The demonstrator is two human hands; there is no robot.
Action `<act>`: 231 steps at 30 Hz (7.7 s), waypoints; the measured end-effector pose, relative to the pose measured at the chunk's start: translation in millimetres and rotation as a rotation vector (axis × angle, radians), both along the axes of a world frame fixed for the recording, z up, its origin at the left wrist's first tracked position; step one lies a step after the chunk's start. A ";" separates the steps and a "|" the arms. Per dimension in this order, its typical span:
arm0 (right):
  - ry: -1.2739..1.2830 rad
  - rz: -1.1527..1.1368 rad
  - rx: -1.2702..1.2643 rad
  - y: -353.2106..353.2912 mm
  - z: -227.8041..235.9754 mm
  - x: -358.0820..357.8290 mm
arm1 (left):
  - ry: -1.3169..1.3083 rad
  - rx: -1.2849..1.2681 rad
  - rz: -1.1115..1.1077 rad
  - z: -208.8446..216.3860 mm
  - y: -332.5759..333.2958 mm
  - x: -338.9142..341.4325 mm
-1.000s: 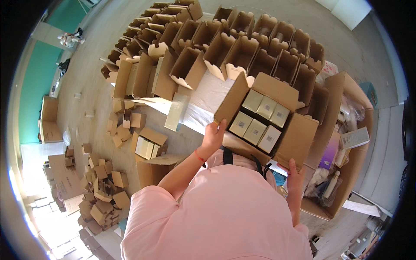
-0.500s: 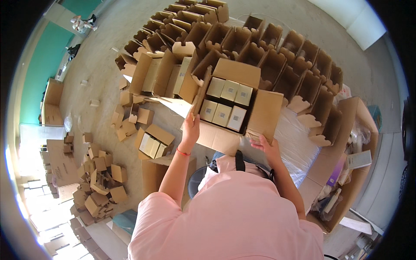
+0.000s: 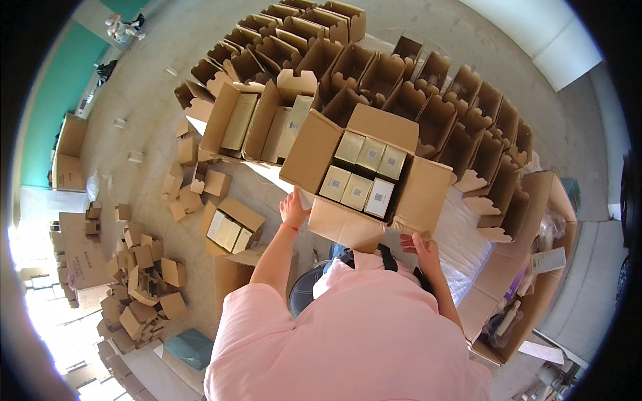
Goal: The person places bottled products from a large cardboard box into individual cardboard slots at a packing station, then moves a stack of boxes and places a larger empty cardboard box onto the table.
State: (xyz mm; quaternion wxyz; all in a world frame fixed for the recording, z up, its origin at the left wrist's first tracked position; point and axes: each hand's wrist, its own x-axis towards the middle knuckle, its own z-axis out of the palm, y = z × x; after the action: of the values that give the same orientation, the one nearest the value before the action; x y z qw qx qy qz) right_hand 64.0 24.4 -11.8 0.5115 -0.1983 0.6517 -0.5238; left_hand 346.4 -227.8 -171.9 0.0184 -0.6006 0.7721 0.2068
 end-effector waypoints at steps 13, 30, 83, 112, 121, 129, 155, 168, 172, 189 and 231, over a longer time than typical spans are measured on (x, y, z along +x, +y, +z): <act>0.152 0.014 0.054 -5.5 3.2 7.6 | -0.095 0.077 0.080 145.3 14.2 69.6; 0.374 0.024 0.061 -9.3 1.5 20.0 | 0.310 0.012 0.025 168.2 -203.5 -14.0; -0.100 0.320 -0.259 -69.1 -59.2 22.3 | 0.516 -0.268 -0.315 223.8 -81.4 -93.4; 1.474 0.359 0.502 145.0 -12.2 -157.1 | 0.777 0.562 -0.842 266.4 194.8 -293.7; 1.124 -0.754 0.078 195.7 39.8 -338.1 | 0.565 0.440 -0.901 217.2 199.3 -322.1; 1.371 -0.346 1.015 221.4 -59.9 -503.0 | 0.500 0.519 -0.780 192.1 185.1 -325.7; -0.422 -0.650 -0.835 152.9 115.8 -214.9 | 1.016 0.966 -1.078 320.1 214.9 -458.6; 0.003 -0.404 -0.779 80.3 140.0 -131.1 | 1.239 0.835 -0.760 355.1 164.6 -373.8; 0.295 -0.385 -0.771 77.4 143.6 -125.8 | 1.219 0.769 -0.783 360.6 157.7 -356.5; 0.147 -0.608 -0.802 69.4 166.3 -123.3 | 1.210 0.630 -0.784 335.3 179.5 -339.9; 0.764 -0.908 -0.131 165.7 89.1 -179.8 | 0.773 0.400 -0.806 194.4 206.5 -350.5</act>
State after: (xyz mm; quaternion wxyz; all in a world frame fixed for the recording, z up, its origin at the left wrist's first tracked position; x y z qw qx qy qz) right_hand -115.8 190.1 77.3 -0.0477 -0.1051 0.7755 -0.6207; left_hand -4.0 -21.2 22.4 -0.0743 -0.1259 0.8361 0.5287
